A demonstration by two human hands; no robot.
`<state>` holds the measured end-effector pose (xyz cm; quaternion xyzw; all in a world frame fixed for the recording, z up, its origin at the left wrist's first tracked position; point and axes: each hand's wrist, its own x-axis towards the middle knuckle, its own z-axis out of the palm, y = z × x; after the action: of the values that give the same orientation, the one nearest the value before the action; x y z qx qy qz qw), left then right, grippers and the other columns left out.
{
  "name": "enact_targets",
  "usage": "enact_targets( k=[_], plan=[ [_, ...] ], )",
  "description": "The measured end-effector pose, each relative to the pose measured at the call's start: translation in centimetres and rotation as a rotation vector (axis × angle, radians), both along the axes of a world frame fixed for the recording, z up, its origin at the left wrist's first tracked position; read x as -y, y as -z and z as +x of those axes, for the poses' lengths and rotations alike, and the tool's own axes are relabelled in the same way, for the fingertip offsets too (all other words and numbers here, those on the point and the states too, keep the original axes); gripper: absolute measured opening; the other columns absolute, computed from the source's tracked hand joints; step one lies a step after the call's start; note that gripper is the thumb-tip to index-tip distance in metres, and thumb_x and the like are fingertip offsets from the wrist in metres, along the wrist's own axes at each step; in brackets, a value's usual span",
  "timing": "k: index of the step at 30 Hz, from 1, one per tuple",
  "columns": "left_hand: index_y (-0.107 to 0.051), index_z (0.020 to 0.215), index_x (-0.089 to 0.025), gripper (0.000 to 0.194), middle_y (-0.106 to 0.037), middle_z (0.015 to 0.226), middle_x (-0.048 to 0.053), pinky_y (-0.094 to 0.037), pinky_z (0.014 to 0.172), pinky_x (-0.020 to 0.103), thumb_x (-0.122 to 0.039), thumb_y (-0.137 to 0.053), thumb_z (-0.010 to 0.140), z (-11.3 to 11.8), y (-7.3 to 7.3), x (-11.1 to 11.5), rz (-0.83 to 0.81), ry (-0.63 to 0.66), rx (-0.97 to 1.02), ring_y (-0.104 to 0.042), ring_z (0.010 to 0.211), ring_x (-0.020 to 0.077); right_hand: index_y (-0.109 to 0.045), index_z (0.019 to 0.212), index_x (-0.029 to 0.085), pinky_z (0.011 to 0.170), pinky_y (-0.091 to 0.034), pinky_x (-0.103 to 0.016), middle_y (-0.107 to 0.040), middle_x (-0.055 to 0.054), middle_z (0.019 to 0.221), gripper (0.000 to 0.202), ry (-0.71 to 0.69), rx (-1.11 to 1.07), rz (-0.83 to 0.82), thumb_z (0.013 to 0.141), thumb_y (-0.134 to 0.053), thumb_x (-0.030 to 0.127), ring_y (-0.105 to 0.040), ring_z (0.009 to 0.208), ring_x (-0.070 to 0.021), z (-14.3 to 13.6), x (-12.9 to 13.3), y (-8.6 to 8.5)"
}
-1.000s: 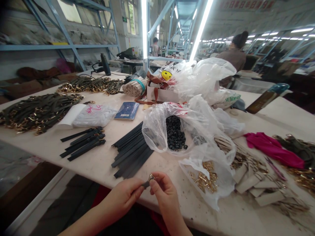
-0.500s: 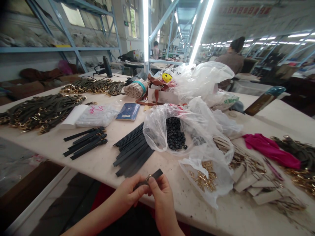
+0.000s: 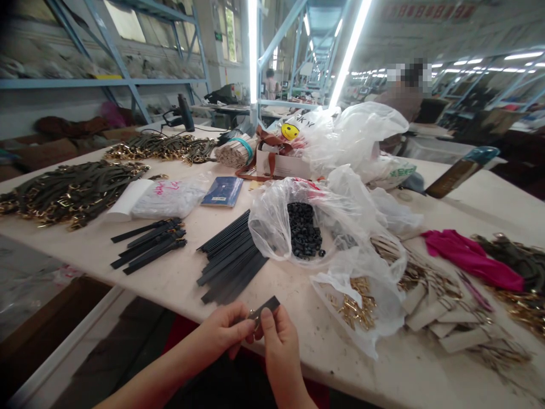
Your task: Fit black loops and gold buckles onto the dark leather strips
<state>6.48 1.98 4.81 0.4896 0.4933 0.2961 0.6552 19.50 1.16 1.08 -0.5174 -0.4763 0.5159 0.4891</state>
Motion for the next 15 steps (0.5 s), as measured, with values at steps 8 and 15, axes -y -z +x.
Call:
enact_targets(
  k=[8, 15],
  plan=[
    [-0.046, 0.065, -0.017, 0.022, -0.051, 0.055, -0.006, -0.030, 0.040, 0.018, -0.036, -0.051, 0.073, 0.0, 0.4, 0.1, 0.043, -0.042, -0.215, -0.042, 0.039, 0.0058, -0.057, 0.078, 0.022, 0.067, -0.041, -0.028, -0.058, -0.001, 0.074, 0.006, -0.049, 0.370, 0.396, 0.081, -0.052, 0.021, -0.054, 0.073, -0.0169, 1.5, 0.1, 0.8],
    [-0.044, 0.066, -0.018, 0.026, -0.051, 0.054, -0.006, -0.029, 0.040, 0.018, -0.040, -0.055, 0.071, -0.4, 0.2, -0.8, 0.038, 0.020, -0.166, -0.041, 0.040, 0.0066, -0.051, 0.067, 0.020, 0.056, -0.038, -0.025, -0.051, 0.003, 0.061, 0.015, -0.118, 0.137, 0.038, 0.077, -0.056, 0.030, -0.048, 0.059, -0.0139, 1.2, -1.4, -0.1]
  ],
)
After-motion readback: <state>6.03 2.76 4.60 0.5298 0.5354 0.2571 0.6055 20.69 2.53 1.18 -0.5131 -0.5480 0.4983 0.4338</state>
